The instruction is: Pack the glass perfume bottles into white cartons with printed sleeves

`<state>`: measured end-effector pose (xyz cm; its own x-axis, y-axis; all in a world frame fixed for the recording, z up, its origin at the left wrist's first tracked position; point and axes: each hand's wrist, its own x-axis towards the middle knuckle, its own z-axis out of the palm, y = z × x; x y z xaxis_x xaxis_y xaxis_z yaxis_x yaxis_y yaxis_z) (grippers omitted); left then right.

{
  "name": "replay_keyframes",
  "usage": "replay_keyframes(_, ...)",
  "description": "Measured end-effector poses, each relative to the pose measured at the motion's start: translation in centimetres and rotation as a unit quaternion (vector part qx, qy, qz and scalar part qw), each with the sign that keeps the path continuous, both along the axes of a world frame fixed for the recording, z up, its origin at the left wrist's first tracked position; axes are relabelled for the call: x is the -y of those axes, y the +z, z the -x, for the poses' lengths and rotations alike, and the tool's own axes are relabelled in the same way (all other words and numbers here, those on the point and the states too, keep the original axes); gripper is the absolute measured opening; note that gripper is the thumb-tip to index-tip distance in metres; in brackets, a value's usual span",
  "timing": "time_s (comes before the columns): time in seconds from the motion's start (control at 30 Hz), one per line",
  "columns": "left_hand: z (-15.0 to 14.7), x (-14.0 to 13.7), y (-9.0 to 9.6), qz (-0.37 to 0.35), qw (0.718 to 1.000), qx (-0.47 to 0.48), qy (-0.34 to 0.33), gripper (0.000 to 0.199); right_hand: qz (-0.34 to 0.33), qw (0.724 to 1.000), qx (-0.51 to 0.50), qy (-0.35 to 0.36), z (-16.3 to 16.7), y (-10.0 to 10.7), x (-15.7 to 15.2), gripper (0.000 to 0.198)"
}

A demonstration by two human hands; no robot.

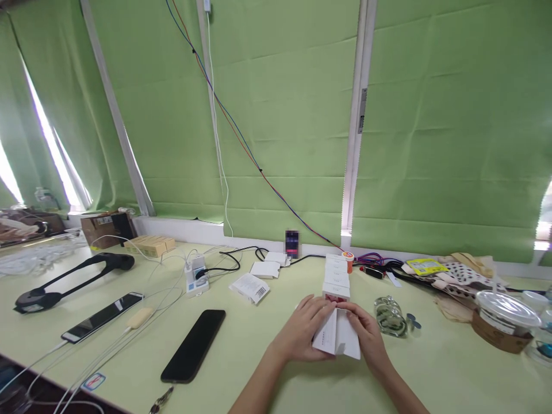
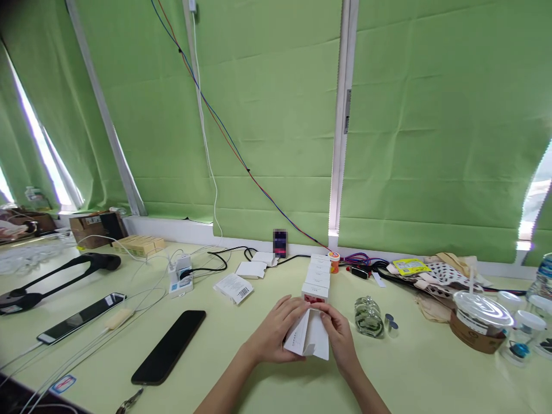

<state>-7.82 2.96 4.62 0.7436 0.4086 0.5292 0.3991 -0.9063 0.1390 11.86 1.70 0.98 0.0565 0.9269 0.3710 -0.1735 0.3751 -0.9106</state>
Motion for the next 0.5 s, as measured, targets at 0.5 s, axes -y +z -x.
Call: replay_keyframes(0.5,-0.4,-0.6,-1.7,0.07,0.996,0.04,0.043,0.09,-0.033,0.999,-0.031,0.028,0.4,0.5,0.8,0.029)
